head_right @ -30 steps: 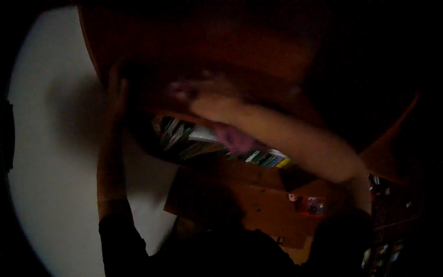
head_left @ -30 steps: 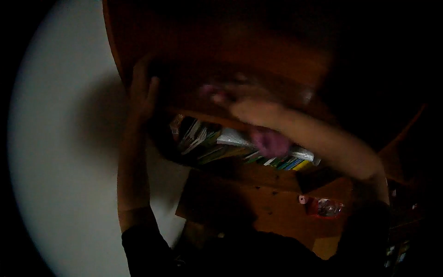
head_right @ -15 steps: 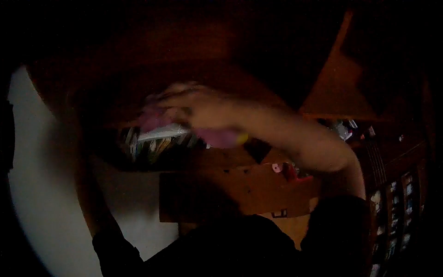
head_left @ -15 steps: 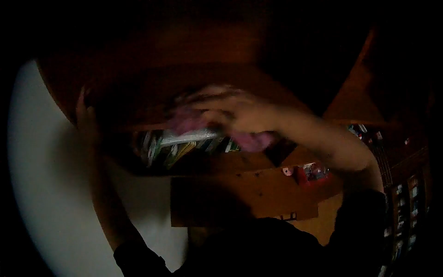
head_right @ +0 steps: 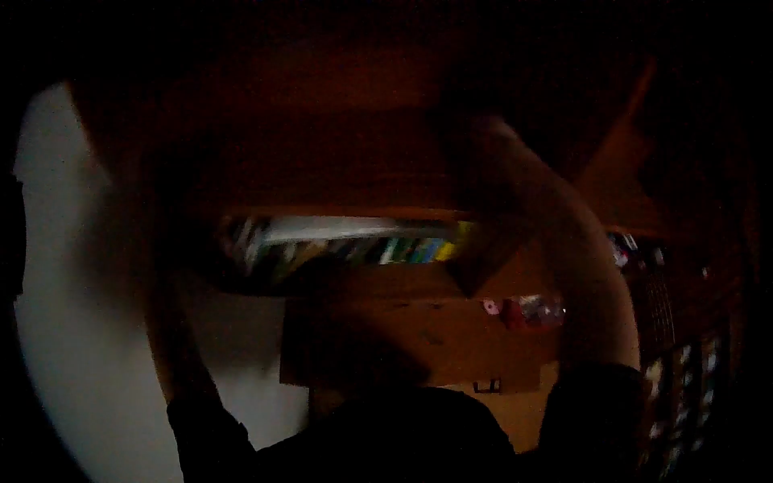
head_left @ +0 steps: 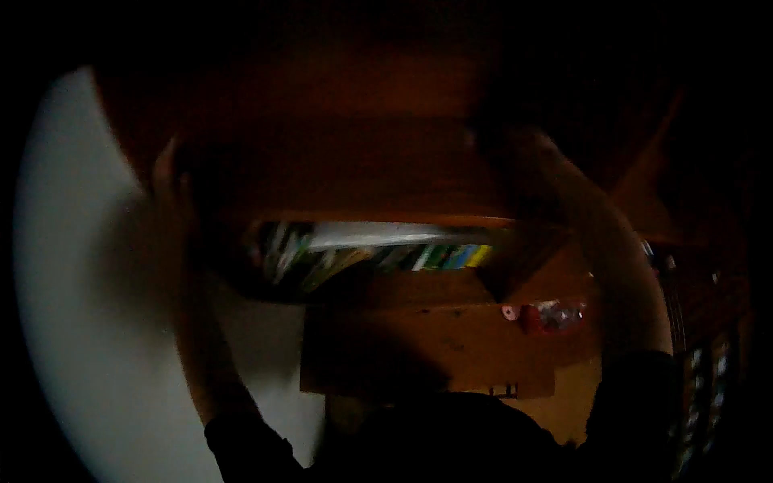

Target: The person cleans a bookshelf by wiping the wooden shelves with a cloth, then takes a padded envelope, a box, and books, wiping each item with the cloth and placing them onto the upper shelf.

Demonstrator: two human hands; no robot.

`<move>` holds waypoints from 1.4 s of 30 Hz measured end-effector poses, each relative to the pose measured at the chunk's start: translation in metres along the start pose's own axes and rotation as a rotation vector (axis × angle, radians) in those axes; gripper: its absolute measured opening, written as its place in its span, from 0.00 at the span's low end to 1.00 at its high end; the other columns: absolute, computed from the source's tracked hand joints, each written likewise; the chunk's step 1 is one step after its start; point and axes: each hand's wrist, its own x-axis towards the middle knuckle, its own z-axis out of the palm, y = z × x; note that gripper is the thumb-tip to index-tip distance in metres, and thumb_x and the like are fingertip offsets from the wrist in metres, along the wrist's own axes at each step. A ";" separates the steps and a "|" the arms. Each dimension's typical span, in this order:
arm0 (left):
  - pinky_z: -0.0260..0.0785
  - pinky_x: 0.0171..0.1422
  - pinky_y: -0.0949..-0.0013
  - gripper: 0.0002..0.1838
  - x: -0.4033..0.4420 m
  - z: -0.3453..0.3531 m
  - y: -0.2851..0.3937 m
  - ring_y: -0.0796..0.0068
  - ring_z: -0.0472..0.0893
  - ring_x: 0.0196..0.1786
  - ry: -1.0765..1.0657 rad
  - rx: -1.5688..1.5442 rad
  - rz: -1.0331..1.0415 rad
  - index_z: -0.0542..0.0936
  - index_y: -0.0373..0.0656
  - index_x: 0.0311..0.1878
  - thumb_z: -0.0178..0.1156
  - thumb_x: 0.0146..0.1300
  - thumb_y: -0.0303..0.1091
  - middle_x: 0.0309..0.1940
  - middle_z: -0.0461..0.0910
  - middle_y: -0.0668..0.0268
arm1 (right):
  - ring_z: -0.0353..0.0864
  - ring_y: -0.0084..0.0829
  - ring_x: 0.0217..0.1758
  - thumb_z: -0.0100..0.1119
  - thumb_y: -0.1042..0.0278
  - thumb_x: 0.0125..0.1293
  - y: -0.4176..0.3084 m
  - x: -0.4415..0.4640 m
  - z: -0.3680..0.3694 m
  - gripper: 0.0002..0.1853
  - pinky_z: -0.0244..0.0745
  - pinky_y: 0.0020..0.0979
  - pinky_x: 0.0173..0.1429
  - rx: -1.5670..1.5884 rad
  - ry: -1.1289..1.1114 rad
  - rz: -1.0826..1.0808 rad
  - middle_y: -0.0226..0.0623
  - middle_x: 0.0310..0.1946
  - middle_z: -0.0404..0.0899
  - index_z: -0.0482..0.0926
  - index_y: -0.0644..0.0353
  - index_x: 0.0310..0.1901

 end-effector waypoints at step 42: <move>0.53 0.70 0.59 0.23 -0.015 0.046 -0.061 0.57 0.63 0.64 0.323 -0.376 0.179 0.66 0.38 0.60 0.48 0.63 0.37 0.59 0.65 0.54 | 0.66 0.45 0.61 0.57 0.60 0.57 -0.335 -0.130 -0.147 0.23 0.62 0.47 0.62 0.451 0.382 -1.212 0.38 0.60 0.67 0.73 0.43 0.57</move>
